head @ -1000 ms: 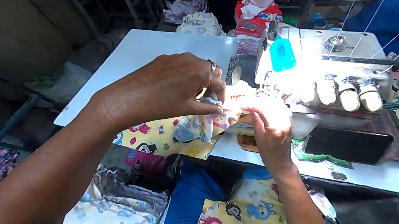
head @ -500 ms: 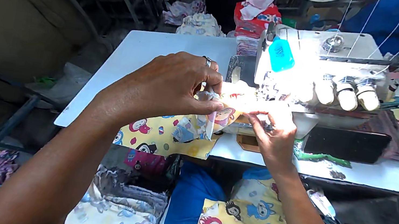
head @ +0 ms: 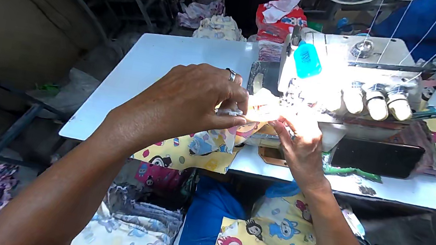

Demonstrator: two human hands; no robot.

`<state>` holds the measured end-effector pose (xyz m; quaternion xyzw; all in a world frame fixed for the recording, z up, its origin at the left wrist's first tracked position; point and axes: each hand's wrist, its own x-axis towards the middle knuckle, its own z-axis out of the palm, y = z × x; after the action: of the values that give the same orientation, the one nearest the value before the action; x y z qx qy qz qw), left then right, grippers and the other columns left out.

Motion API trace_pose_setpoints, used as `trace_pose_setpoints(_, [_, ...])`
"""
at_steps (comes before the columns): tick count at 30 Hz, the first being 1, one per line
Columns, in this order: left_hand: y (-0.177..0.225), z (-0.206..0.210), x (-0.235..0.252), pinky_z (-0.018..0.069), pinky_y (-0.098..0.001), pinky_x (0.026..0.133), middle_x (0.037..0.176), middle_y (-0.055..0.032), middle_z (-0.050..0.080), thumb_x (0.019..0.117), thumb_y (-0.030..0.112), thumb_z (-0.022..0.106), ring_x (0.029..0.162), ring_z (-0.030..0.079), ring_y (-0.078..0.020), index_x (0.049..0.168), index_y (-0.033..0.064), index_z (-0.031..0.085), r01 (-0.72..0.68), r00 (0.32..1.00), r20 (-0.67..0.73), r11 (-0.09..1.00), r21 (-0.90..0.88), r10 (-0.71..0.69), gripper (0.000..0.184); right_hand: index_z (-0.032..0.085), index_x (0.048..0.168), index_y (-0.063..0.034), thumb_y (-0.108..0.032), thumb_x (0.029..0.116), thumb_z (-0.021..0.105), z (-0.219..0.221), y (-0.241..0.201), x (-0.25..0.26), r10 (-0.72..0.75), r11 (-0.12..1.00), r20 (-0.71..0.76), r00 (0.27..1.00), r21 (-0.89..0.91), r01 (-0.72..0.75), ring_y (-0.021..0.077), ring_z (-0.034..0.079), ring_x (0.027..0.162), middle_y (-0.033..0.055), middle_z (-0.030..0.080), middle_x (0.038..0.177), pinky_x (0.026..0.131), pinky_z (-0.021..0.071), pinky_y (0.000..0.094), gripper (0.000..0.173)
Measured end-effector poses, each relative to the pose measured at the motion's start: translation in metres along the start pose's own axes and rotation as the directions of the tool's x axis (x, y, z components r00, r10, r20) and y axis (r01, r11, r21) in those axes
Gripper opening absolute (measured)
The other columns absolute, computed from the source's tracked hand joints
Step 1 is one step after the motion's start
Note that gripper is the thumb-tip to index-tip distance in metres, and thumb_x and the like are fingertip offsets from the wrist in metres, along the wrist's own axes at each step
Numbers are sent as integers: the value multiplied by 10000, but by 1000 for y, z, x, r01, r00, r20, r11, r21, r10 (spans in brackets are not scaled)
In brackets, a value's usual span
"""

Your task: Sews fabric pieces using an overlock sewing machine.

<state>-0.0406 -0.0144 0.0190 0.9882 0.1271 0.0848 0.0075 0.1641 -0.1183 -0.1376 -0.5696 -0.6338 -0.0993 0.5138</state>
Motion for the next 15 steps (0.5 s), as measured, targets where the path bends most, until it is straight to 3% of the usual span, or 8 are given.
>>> trace_pose_setpoints(7, [5,4,-2,427,-332,584,827,39,581,939,441,621,699,572,-117,974,254,779,8,1000,-20,1000,-9,-8,247,736,1024,-19,-118,970,683,-7,0,1,-17,999,34,999,-28,18,269,693,970,138,723,1002,892,533,398,124])
trace_pose_setpoints(11, [38,27,-5,475,-354,557,797,24,626,916,390,652,657,595,-131,892,211,775,-33,997,-79,992,-118,24,219,775,1049,-46,-116,993,642,-22,-1,-14,-41,987,81,996,-153,53,307,671,1034,148,731,1046,949,495,449,160])
trace_pose_setpoints(15, [73,67,-11,438,-300,520,771,49,662,938,353,625,605,590,-91,873,218,772,-25,993,-114,984,-179,4,210,804,1017,-82,-23,953,638,-32,5,-37,-100,963,93,991,-241,120,302,680,1063,112,760,1061,954,494,439,188])
